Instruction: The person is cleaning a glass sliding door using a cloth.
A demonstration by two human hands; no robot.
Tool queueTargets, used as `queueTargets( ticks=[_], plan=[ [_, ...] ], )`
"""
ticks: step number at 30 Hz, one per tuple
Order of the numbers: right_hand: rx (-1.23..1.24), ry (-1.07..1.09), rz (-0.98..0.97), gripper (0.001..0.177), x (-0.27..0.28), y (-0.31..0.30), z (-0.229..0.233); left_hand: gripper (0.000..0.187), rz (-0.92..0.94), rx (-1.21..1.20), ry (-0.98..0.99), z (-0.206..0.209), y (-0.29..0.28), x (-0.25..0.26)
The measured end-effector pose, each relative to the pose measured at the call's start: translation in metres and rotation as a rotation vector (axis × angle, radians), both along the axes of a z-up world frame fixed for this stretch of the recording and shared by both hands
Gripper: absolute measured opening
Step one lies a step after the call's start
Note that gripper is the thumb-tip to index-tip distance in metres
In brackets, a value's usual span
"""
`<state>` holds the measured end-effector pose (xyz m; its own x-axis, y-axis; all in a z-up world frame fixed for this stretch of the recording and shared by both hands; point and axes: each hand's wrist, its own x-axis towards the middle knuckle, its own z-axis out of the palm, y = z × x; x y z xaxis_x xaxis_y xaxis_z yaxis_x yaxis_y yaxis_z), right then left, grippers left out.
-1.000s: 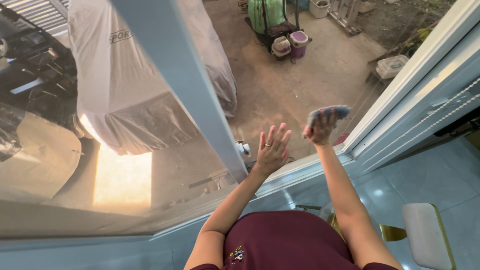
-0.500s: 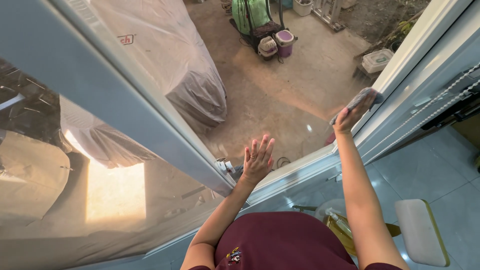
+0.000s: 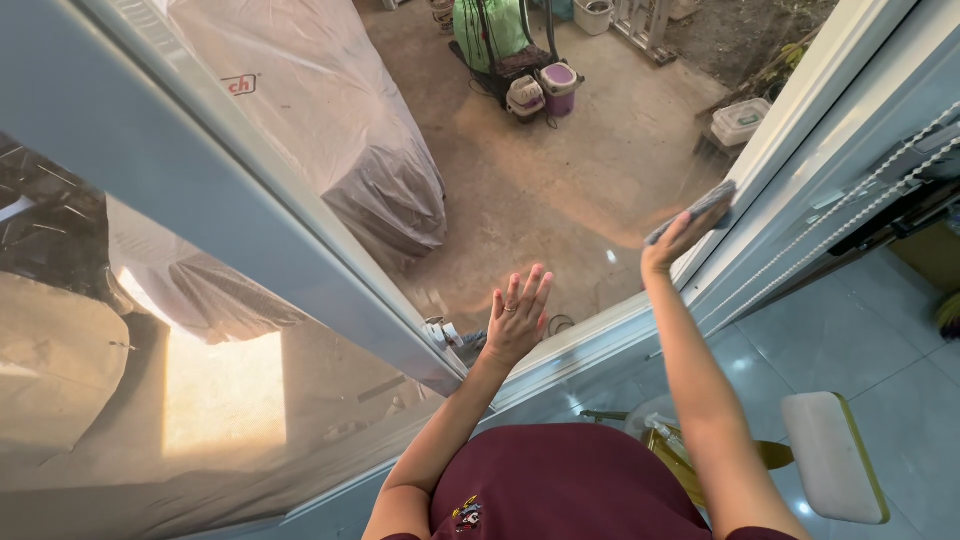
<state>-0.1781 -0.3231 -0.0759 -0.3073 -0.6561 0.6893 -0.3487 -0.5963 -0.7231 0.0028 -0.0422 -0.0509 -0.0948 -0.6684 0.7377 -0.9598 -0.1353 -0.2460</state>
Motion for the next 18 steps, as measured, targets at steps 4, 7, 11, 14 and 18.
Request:
queueTargets(
  ticks=[4,7,11,14,18],
  plan=[
    [0.075,0.079,-0.018,0.075,0.037,0.062,0.002,0.069,-0.008,0.0,0.02,0.008,0.005,-0.002],
    [-0.039,0.071,0.089,0.074,0.064,0.105,0.003,0.067,-0.085,0.035,0.095,0.009,0.009,-0.003],
    [-0.257,0.195,0.201,0.069,0.087,0.152,0.006,0.06,-0.343,0.062,0.365,0.017,0.02,-0.005],
    [-0.346,0.262,0.295,0.067,0.094,0.165,-0.008,0.06,-0.496,0.049,0.571,0.034,0.031,-0.01],
    [-0.355,0.306,0.408,0.054,0.085,0.183,-0.006,0.063,-0.63,0.029,0.844,0.049,0.044,-0.014]
  ],
)
